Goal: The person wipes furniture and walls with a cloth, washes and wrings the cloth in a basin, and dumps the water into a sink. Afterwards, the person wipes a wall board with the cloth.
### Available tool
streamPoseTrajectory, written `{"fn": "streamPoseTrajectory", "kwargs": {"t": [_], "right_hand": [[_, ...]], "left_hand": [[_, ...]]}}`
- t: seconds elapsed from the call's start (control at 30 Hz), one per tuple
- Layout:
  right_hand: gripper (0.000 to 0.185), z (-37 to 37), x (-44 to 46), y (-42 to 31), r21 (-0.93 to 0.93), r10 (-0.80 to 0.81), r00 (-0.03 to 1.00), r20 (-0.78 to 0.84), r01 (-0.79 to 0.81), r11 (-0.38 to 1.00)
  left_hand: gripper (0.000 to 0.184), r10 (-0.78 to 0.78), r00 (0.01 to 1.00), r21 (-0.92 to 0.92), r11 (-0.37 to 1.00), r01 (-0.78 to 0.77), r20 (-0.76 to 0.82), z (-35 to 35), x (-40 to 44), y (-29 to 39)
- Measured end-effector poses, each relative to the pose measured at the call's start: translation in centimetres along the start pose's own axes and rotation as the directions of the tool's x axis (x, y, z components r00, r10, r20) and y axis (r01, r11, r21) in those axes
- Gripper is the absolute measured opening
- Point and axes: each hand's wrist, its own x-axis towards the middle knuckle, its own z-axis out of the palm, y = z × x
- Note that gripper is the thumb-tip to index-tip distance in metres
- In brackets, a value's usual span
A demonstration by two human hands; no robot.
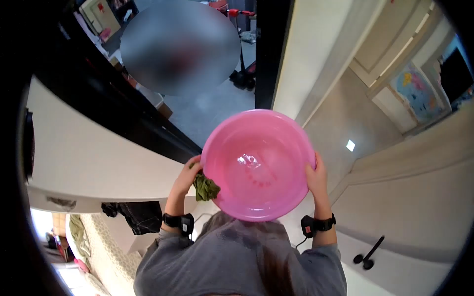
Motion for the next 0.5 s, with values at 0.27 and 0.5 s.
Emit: {"fn": "streamPoseTrajectory", "kwargs": {"t": [0.27,0.5], "right_hand": [[0.04,2.8,16.4,-1.8,-0.094,0.001,0.994,0.111,0.01,0.995],[0.037,12.1,32.4,-3.4,-0.043,-0.134,0.935,0.328,0.157,0.987]], "left_hand": [[0.052,-0.041,0.994,-0.179,0.984,0.022,-0.102,0.5,9.0,4.3],[0.053,-0.078,0.936,-0.334,0.941,-0.045,-0.344,-2.0,16.9,8.4]]}}
